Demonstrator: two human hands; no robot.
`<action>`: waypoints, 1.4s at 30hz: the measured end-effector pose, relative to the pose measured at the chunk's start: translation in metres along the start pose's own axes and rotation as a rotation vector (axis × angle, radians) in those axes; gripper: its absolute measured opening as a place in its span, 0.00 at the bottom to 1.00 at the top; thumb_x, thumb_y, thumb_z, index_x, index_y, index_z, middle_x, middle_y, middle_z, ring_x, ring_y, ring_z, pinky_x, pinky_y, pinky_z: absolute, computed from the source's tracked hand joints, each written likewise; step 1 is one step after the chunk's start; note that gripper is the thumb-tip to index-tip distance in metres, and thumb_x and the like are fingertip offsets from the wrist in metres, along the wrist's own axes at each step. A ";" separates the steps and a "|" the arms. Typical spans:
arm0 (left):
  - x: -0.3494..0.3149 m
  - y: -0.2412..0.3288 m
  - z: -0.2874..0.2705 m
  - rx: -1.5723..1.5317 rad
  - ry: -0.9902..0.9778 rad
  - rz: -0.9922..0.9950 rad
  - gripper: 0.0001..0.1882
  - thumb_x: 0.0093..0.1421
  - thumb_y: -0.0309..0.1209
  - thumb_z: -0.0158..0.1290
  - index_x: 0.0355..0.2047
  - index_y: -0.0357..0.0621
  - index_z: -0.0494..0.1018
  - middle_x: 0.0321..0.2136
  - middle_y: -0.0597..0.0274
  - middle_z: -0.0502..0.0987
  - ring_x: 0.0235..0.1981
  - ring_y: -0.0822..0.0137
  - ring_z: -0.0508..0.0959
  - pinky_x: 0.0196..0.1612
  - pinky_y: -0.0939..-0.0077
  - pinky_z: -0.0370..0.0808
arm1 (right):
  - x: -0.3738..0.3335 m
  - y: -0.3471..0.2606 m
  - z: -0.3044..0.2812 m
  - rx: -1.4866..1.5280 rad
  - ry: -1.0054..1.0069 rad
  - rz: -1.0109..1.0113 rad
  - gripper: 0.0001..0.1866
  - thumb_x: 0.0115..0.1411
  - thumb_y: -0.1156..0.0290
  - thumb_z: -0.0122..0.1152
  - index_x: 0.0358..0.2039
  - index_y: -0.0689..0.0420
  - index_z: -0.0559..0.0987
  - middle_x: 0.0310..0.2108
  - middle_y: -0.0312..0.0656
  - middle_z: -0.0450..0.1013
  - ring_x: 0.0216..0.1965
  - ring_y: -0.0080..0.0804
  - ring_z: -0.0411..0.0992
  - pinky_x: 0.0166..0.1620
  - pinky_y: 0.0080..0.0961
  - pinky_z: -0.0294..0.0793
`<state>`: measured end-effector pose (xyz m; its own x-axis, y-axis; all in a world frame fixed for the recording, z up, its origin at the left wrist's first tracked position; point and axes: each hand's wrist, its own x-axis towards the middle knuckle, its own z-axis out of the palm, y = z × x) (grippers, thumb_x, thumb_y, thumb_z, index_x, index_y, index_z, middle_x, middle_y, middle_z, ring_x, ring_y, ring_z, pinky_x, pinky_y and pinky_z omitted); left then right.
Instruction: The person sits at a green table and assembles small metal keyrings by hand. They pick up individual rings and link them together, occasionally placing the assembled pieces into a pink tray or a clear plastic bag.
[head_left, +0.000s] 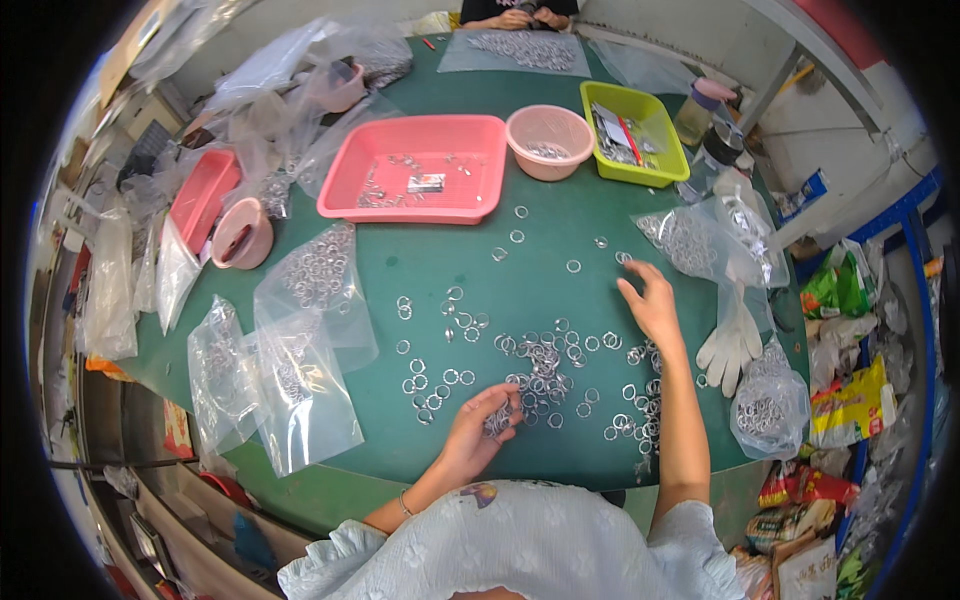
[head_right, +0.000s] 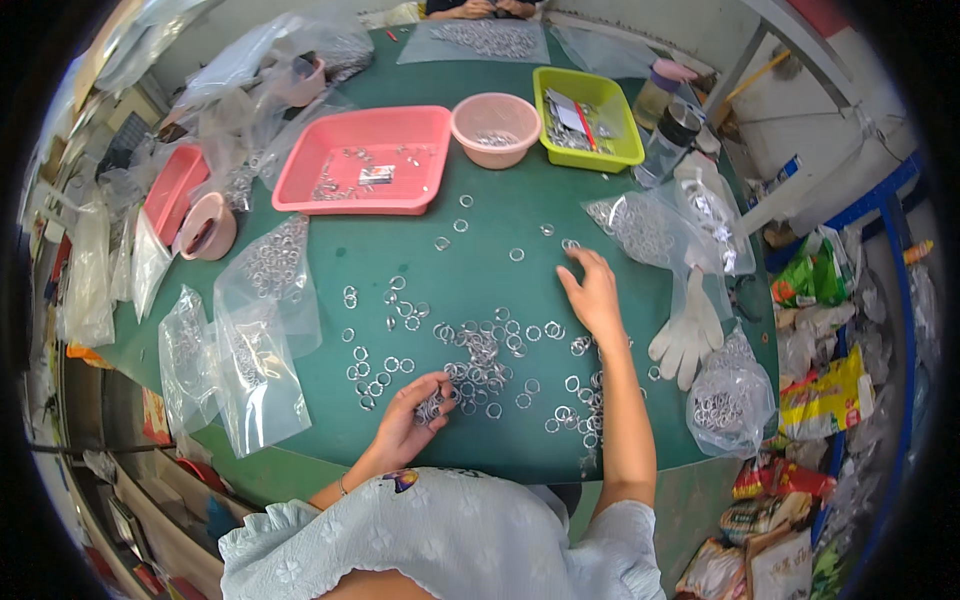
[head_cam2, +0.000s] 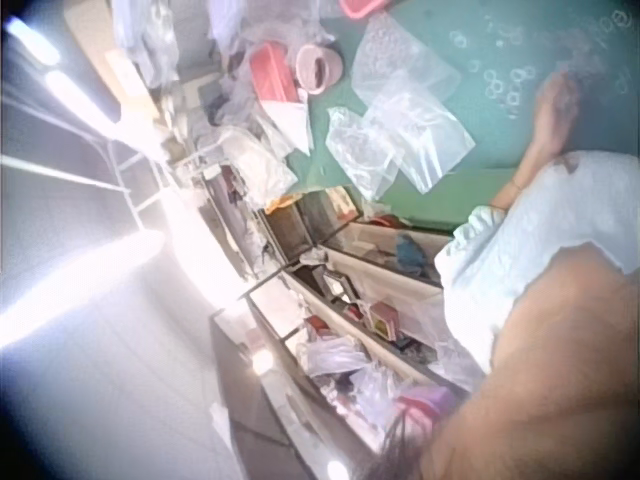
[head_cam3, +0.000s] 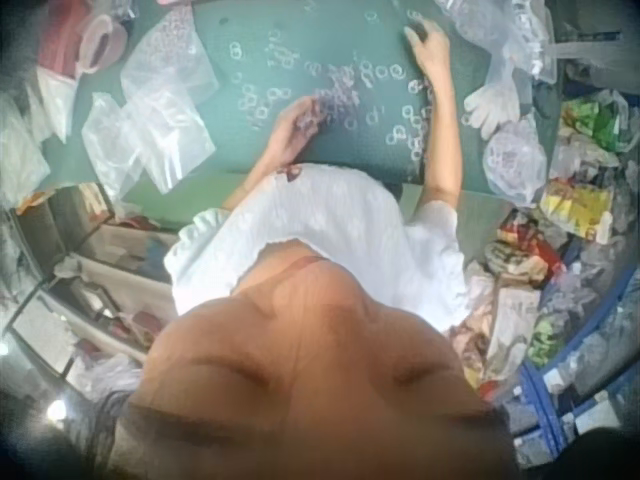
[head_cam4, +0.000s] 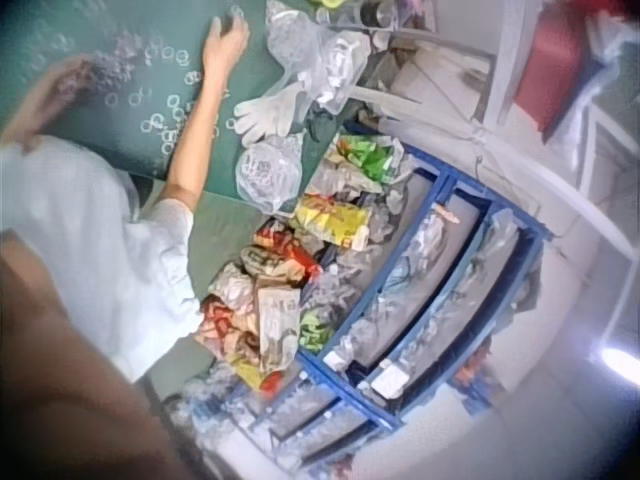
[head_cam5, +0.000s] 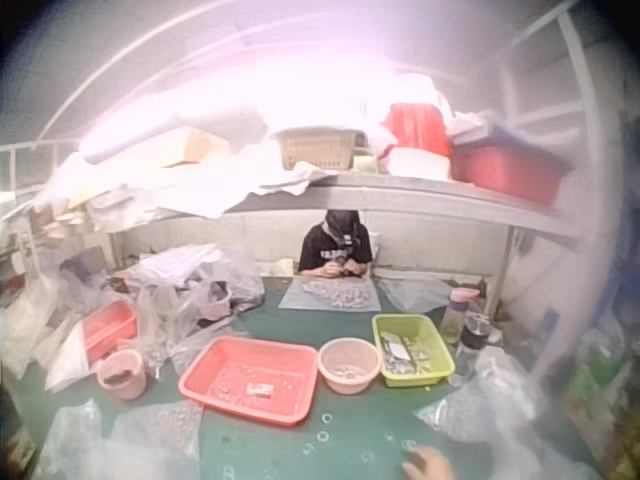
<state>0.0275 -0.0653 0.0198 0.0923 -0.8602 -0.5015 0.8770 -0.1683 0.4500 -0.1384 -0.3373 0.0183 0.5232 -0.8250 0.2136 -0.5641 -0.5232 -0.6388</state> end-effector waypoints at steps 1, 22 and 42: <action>0.004 -0.001 0.001 -0.006 -0.006 -0.015 0.11 0.60 0.31 0.48 0.41 0.41 0.71 0.30 0.67 0.71 0.27 0.73 0.70 0.25 0.84 0.64 | 0.004 0.007 0.011 -0.030 0.053 -0.039 0.21 0.52 0.70 0.58 0.47 0.61 0.71 0.49 0.49 0.68 0.50 0.47 0.65 0.54 0.33 0.63; 0.007 -0.018 0.023 -0.032 -0.001 -0.074 0.12 0.62 0.34 0.44 0.40 0.38 0.69 0.29 0.62 0.70 0.26 0.72 0.68 0.21 0.84 0.63 | -0.023 0.031 -0.006 -0.577 0.233 -0.035 0.10 0.50 0.72 0.58 0.33 0.61 0.77 0.35 0.43 0.72 0.39 0.40 0.67 0.41 0.35 0.62; -0.016 -0.065 0.030 0.027 -0.060 -0.237 0.13 0.63 0.32 0.44 0.43 0.37 0.68 0.31 0.62 0.71 0.28 0.71 0.70 0.23 0.84 0.67 | -0.020 0.043 0.011 -0.727 0.169 -0.218 0.03 0.48 0.73 0.58 0.24 0.58 0.77 0.26 0.41 0.71 0.38 0.36 0.67 0.45 0.39 0.59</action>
<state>-0.0450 -0.0550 0.0203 -0.1434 -0.8219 -0.5513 0.8579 -0.3810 0.3449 -0.1664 -0.3409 -0.0212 0.5992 -0.6778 0.4260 -0.7672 -0.6382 0.0637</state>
